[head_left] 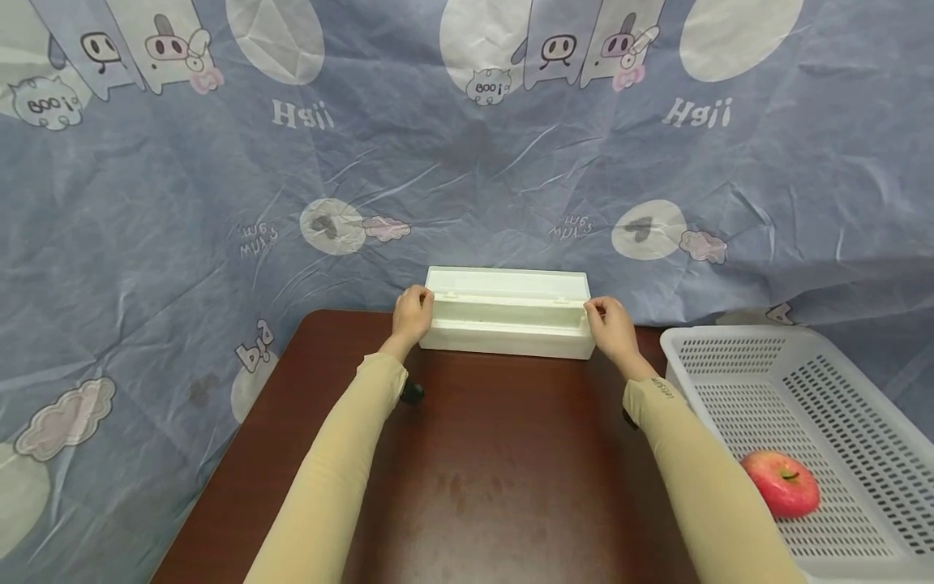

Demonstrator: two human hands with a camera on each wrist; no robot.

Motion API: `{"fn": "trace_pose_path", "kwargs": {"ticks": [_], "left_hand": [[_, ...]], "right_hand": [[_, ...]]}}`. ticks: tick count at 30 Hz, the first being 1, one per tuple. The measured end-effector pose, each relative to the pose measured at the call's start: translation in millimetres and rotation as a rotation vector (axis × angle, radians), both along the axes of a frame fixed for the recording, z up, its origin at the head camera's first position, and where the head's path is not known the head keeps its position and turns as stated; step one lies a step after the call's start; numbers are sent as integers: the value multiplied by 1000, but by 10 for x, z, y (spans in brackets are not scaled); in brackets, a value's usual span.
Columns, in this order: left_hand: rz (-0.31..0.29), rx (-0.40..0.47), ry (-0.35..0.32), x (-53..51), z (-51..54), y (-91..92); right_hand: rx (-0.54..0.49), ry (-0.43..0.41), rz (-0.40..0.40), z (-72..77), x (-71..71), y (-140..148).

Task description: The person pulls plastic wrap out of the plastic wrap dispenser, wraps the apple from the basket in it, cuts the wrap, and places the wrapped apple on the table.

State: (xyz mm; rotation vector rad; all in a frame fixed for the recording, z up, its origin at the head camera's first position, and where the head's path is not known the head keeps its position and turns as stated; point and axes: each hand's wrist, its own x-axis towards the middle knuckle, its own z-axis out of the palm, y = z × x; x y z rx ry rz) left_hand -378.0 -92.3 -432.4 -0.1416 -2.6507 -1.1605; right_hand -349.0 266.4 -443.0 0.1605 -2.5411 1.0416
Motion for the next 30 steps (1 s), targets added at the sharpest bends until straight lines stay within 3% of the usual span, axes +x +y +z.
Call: {"fn": "trace_pose_path", "kwargs": {"ticks": [9, 24, 30], "left_hand": [[-36, -38, -22, -7, 74, -9], [-36, -26, -15, -11, 99, 26], [-44, 7, -5, -4, 195, 43]], "right_hand": [[35, 22, -4, 92, 16, 2], [-28, 41, -14, 116, 11, 10], [-80, 19, -10, 204, -3, -3]]}}
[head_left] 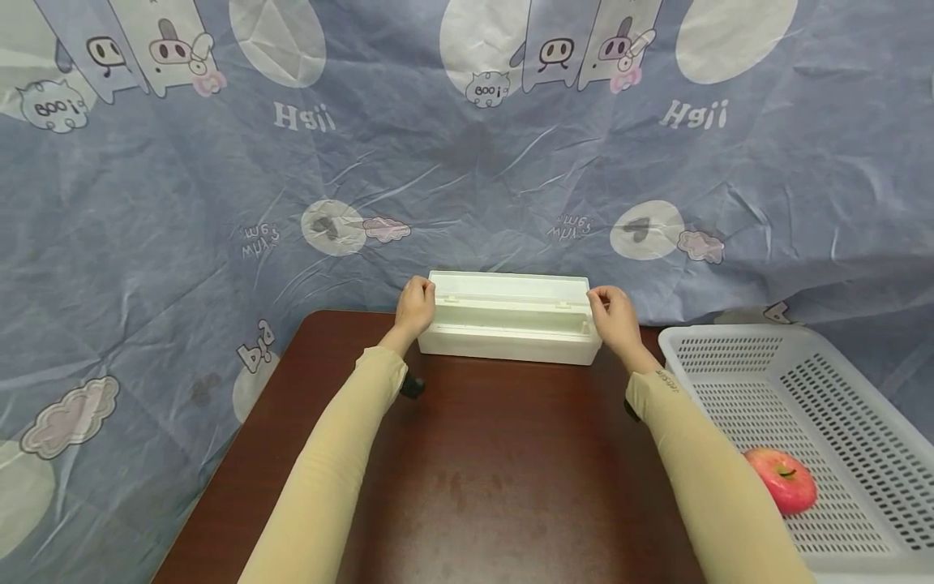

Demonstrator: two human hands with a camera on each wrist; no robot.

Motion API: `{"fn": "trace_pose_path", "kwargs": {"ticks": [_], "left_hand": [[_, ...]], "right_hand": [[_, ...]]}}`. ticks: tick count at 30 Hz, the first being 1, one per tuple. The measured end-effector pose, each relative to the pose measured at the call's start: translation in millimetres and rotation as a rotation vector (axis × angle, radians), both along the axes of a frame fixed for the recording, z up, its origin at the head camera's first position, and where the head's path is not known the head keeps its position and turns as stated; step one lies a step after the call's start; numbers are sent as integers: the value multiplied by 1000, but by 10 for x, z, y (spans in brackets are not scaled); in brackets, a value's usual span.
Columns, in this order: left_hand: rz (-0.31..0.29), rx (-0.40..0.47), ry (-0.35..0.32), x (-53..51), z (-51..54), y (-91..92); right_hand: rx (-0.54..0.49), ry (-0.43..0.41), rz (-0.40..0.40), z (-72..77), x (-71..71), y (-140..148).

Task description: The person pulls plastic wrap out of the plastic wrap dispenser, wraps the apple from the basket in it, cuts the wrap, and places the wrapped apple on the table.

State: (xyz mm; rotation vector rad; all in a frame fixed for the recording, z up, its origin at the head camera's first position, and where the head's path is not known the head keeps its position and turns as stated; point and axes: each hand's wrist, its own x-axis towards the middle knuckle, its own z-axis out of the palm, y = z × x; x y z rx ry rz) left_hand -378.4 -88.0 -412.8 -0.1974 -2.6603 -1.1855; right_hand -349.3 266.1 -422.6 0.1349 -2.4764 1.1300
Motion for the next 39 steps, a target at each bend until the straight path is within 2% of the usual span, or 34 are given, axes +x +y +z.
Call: {"fn": "trace_pose_path", "kwargs": {"ticks": [7, 16, 21, 29, 39], "left_hand": [[16, 35, 68, 5, 162, 0], [-3, 40, 67, 4, 292, -23], [-21, 44, 84, -4, 418, -30], [-11, 42, 95, -26, 593, -16], [9, 17, 111, -56, 691, -9]], "right_hand": [[12, 19, -16, 173, -3, 6], [52, 36, 1, 323, 20, 33], [52, 62, 7, 459, 29, 18], [47, 66, -5, 616, 15, 4], [65, 102, -9, 738, 4, -10]]}}
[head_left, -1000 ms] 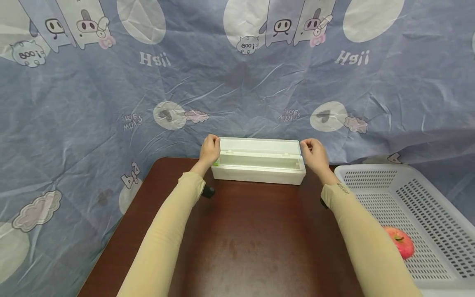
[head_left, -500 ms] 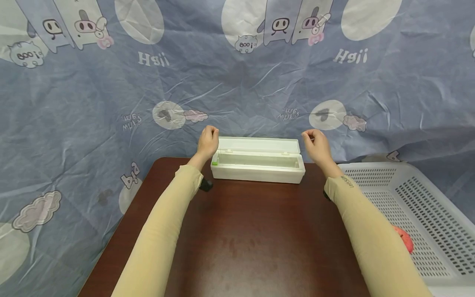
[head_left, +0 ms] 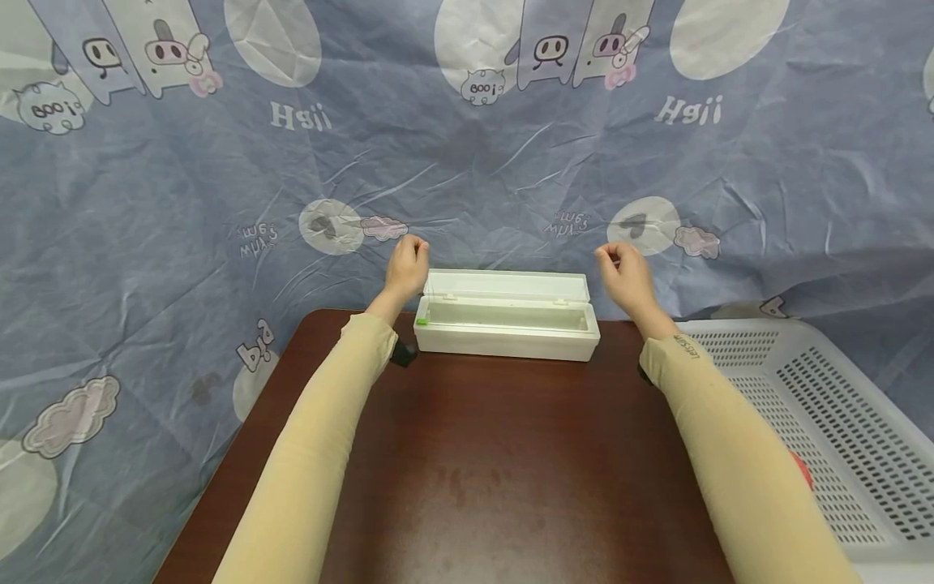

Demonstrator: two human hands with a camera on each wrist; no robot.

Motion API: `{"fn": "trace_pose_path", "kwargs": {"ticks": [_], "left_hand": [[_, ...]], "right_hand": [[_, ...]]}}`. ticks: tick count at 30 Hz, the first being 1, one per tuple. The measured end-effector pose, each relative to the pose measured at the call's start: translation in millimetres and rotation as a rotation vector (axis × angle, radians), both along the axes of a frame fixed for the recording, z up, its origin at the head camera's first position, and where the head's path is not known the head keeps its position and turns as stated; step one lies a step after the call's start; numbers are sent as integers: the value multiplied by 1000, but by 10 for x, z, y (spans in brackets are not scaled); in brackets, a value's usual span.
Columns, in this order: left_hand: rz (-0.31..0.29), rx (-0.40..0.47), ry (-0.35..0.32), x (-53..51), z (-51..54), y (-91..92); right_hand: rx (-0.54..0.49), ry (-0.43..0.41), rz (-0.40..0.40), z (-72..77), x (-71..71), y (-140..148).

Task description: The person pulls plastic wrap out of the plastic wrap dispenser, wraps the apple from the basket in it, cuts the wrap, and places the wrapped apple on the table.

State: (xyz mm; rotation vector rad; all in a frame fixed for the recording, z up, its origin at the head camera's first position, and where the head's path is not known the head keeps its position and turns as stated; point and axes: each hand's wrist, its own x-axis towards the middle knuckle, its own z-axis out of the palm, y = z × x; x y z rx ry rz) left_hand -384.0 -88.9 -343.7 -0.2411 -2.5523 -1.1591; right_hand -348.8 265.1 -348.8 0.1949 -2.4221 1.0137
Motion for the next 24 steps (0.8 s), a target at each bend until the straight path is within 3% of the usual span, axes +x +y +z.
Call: {"fn": "trace_pose_path", "kwargs": {"ticks": [24], "left_hand": [[12, 6, -25, 17, 105, -5]], "right_hand": [[8, -2, -7, 102, 9, -8]]}}
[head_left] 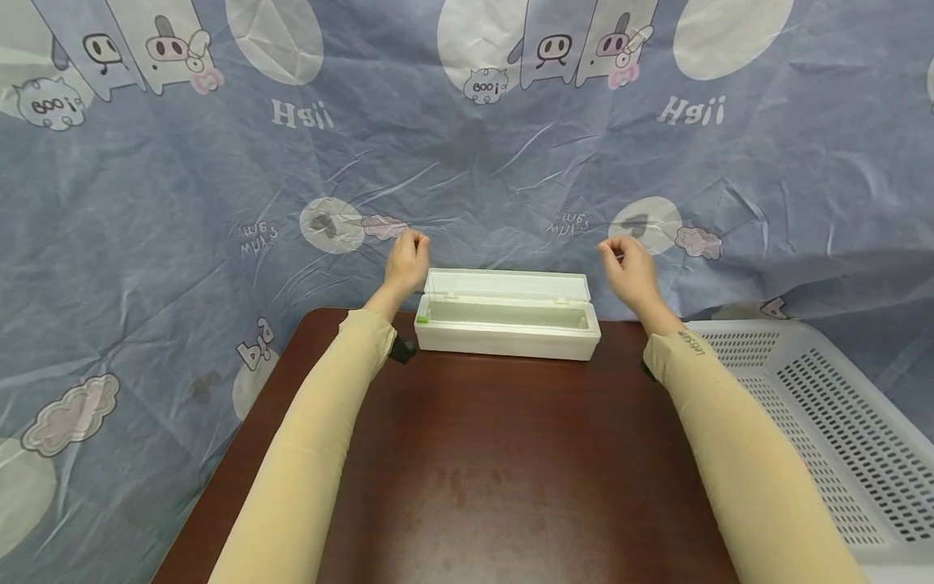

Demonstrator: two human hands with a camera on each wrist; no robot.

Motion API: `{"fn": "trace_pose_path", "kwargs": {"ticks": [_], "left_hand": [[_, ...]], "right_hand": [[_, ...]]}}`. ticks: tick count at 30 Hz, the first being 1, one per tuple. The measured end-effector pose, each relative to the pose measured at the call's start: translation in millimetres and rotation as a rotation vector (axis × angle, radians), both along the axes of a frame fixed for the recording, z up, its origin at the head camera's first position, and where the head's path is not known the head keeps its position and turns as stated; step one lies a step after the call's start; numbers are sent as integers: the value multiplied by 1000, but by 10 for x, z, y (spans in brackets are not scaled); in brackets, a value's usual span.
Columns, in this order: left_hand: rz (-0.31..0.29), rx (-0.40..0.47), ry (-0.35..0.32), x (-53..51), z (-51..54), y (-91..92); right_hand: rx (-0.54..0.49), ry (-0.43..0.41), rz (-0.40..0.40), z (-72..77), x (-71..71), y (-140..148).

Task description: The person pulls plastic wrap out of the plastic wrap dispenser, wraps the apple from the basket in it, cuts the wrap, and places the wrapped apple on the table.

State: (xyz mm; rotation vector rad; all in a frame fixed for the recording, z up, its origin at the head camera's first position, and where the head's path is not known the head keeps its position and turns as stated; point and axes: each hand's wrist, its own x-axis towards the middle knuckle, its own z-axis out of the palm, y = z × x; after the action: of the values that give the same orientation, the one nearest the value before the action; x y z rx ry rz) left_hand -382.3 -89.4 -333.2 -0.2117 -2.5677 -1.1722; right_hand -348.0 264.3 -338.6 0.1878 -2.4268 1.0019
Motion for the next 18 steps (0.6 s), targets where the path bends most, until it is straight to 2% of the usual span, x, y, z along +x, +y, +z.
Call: {"fn": "trace_pose_path", "kwargs": {"ticks": [6, 10, 14, 18], "left_hand": [[-20, 21, 12, -12, 72, -3], [-50, 44, 27, -3, 171, -17], [-48, 49, 42, 13, 284, -17], [-53, 31, 48, 22, 394, -9]], "right_hand": [[-20, 16, 0, 78, -9, -7], [-23, 32, -2, 168, -18, -14], [-34, 59, -9, 280, -19, -25], [-30, 50, -9, 386, 0, -26]]}}
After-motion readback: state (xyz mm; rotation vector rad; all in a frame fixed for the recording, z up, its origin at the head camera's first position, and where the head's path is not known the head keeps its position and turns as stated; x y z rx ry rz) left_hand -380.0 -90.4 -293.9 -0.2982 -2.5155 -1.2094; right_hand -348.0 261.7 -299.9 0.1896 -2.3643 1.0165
